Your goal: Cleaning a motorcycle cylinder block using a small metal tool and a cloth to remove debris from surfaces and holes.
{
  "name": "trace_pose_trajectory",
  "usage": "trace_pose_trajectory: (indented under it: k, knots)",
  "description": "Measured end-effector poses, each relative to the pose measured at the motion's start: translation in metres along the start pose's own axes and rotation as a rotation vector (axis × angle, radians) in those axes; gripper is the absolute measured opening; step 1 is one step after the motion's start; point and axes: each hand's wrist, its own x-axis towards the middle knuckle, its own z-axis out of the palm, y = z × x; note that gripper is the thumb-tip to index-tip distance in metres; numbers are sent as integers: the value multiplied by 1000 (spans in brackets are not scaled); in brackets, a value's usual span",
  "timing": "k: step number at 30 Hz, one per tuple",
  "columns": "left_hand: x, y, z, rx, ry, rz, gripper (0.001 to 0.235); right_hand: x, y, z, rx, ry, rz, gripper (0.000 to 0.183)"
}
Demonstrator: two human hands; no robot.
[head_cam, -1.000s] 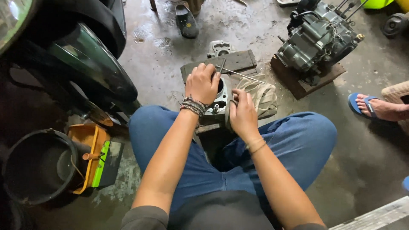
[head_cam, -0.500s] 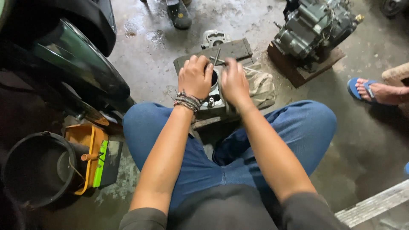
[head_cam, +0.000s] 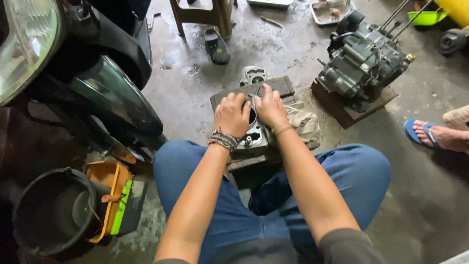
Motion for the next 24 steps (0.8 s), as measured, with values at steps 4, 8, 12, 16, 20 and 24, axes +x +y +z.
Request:
trace_pose_trajectory:
  k: [4,8,12,16,20,24]
  knots:
    - [-5,-1,-3,1,5,-2,22,-35,-4,-14,-3,9,-9,56]
    - [-3,2,0,0,17,-16,22,-125,-34,-63,46,49,-152,53]
    - [-1,4,0,1,18,-16,23,-139,-40,-65,81,56,-146,53]
    - [-3,0,-3,-5,12,1,21,-60,-12,-31,97,71,-171,50]
    - [3,4,-6,-7,8,12,21,-2,9,-9,68,-33,16,57]
    - [-2,0,-1,5,1,-6,22,-69,-19,-42,179,48,-133,48]
